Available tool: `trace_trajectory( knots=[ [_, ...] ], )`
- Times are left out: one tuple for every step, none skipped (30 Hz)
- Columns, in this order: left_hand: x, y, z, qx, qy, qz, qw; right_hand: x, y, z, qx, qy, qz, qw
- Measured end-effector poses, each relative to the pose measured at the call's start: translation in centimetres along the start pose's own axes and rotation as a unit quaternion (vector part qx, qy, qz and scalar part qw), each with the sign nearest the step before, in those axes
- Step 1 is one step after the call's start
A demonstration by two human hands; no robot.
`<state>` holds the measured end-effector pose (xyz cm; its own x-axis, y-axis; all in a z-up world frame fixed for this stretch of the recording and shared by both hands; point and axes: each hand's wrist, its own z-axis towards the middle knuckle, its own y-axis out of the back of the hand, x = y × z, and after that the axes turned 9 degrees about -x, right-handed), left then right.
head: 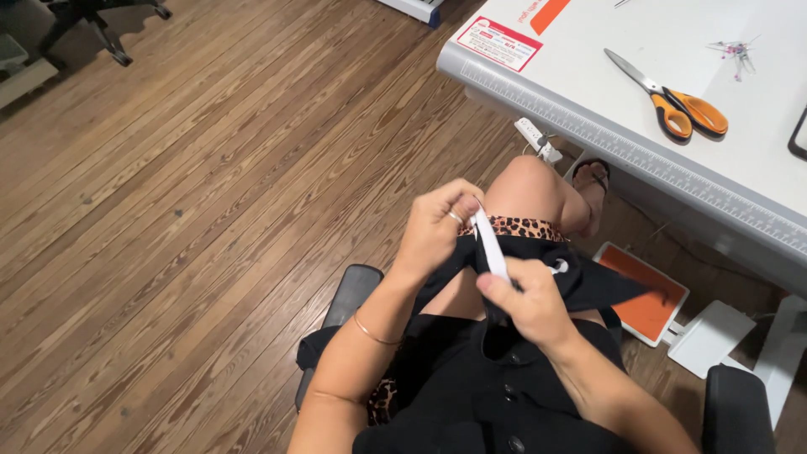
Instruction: Trimming excess threads and fabric from a garment using small snips
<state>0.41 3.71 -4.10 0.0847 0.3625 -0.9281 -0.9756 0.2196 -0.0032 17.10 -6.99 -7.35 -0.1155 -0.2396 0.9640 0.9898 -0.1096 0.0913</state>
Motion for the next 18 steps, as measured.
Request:
trace_trajectory(
  knots=[
    [0.0,0.4,0.3,0.0,0.001,0.001,1.0,0.0,-0.7,-0.7,0.001,-0.001,0.001,1.0],
    [-0.1,0.6,0.5,-0.009,-0.002,-0.007,1.0,0.1,-1.3,-1.6,0.013,-0.001,0.035,0.999],
    [-0.1,0.9,0.8,-0.018,-0.006,-0.015,1.0,0.1,-1.9,-2.5,0.026,-0.002,0.069,0.997],
    [0.4,1.1,1.1,-0.016,-0.008,-0.017,1.0,-0.1,-1.1,-2.0,0.024,0.0,0.067,0.997],
    [0.9,1.3,1.4,-0.007,-0.006,-0.011,1.0,-0.2,-0.3,-1.5,0.023,-0.009,0.059,0.998],
    [1.4,2.0,1.3,-0.004,-0.001,-0.002,1.0,-0.4,0.2,-1.1,0.028,-0.022,0.055,0.998],
    [1.6,1.7,1.0,-0.008,0.0,0.0,1.0,-0.6,1.0,-0.2,0.032,-0.023,0.056,0.998],
    [1.8,1.4,0.8,0.052,0.046,-0.044,0.997,-0.8,1.8,0.7,0.012,-0.019,0.032,0.999],
    [1.9,1.0,0.6,0.111,0.092,-0.087,0.986,-1.0,2.7,1.7,-0.008,-0.015,0.008,1.0],
    [1.3,1.2,0.4,0.111,0.089,-0.09,0.986,0.7,2.2,2.1,-0.007,-0.014,0.005,1.0],
    [0.6,1.4,0.3,0.136,0.103,-0.101,0.98,2.4,1.8,2.6,-0.022,-0.014,0.008,1.0],
    [-0.1,1.5,0.4,0.162,0.115,-0.112,0.974,4.2,1.4,3.2,-0.036,-0.013,0.01,0.999],
    [-0.7,1.3,0.6,0.162,0.11,-0.114,0.974,2.9,2.3,3.5,-0.036,-0.009,0.007,0.999],
    [-1.2,1.3,0.2,0.179,0.137,-0.13,0.966,1.4,2.9,3.2,-0.036,-0.007,-0.016,0.999],
    [-1.6,1.3,-0.2,0.195,0.164,-0.146,0.956,0.0,3.6,2.9,-0.036,-0.005,-0.04,0.999],
    [-1.9,1.3,-0.4,0.191,0.167,-0.147,0.956,0.5,3.5,2.9,-0.031,-0.009,-0.04,0.999],
    [-2.2,1.3,-0.6,0.19,0.181,-0.167,0.951,1.1,3.5,2.9,-0.059,0.009,-0.08,0.995],
    [-2.6,1.3,-0.5,0.192,0.191,-0.185,0.945,1.8,3.5,3.1,-0.089,0.03,-0.118,0.989]
  ],
)
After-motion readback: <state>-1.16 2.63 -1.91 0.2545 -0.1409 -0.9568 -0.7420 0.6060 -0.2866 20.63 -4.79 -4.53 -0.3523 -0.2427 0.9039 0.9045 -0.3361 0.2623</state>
